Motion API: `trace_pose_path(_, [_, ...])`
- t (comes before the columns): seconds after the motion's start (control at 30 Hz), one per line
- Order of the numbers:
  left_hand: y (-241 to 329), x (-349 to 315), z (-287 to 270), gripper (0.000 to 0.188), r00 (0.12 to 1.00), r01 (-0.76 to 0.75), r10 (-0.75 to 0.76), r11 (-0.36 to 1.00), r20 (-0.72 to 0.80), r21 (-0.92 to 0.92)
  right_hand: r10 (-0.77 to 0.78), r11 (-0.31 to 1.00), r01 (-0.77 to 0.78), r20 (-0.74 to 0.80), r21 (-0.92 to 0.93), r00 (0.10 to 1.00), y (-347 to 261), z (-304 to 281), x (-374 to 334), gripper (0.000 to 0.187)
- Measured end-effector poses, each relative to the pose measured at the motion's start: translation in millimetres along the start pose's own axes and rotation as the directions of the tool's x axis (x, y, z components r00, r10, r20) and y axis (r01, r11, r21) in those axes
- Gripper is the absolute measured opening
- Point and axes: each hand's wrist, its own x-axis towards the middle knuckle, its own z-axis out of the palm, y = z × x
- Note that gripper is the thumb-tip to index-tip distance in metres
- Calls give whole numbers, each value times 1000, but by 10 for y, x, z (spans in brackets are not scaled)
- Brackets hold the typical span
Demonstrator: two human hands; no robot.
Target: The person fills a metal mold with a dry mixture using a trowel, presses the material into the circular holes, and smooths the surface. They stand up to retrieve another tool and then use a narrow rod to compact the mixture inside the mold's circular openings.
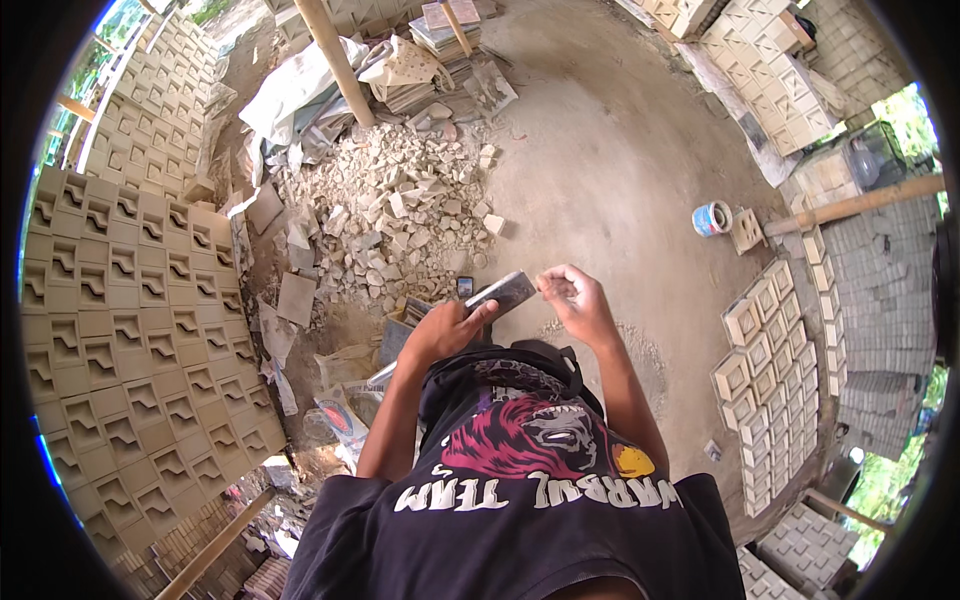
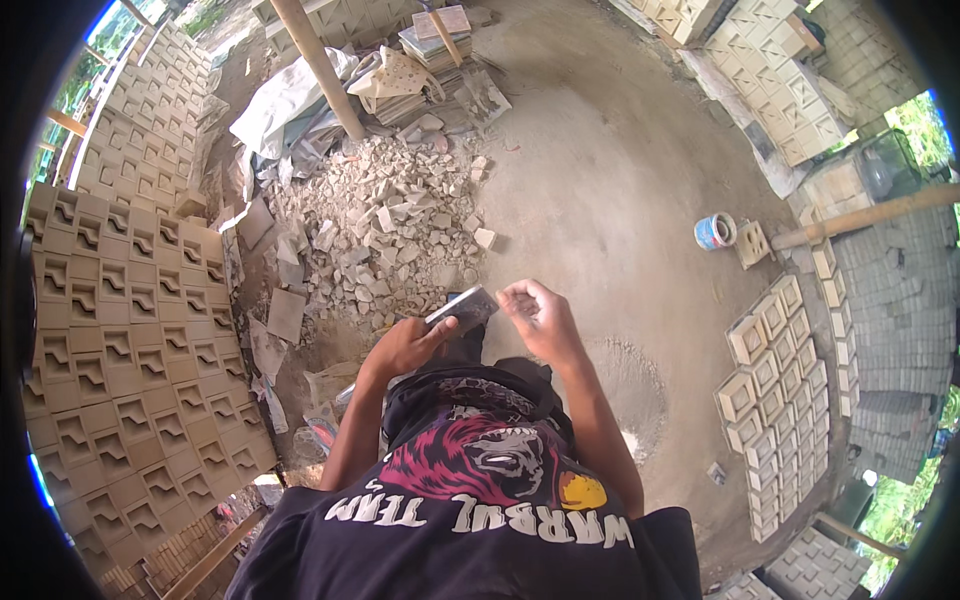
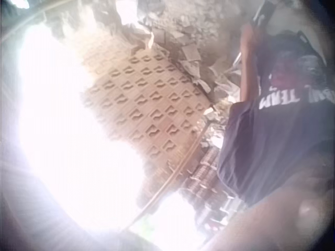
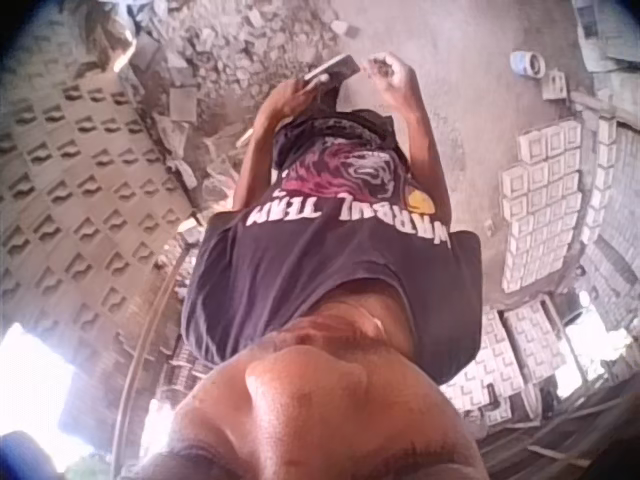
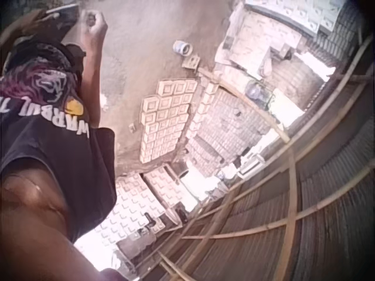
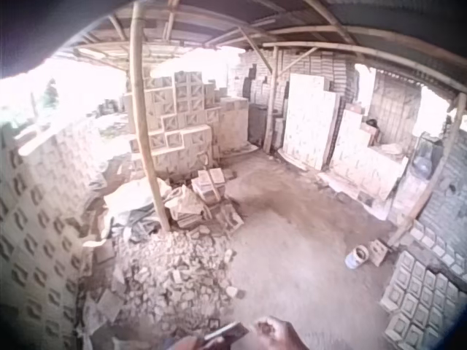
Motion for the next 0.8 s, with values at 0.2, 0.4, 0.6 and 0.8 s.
trace_pose_path(0.2, [78,842,-443,78,968,112,-142,982,-205,-151,61,998,-60,-39,10,997,57,-725,1014,31])
trace_pose_path(0.4, [166,1739,-601,59,888,115,-302,876,-347,-469,100,976,-83,74,-201,992,271,-1449,2060,22])
trace_pose_path(0.6, [551,2727,-576,50,785,255,-561,680,-264,-687,69,944,-15,154,-329,986,411,-2326,3327,20])
trace_pose_path(0.8, [1348,3486,-746,47,748,195,-620,546,-237,-815,40,902,120,358,-414,933,323,-2641,4569,26])
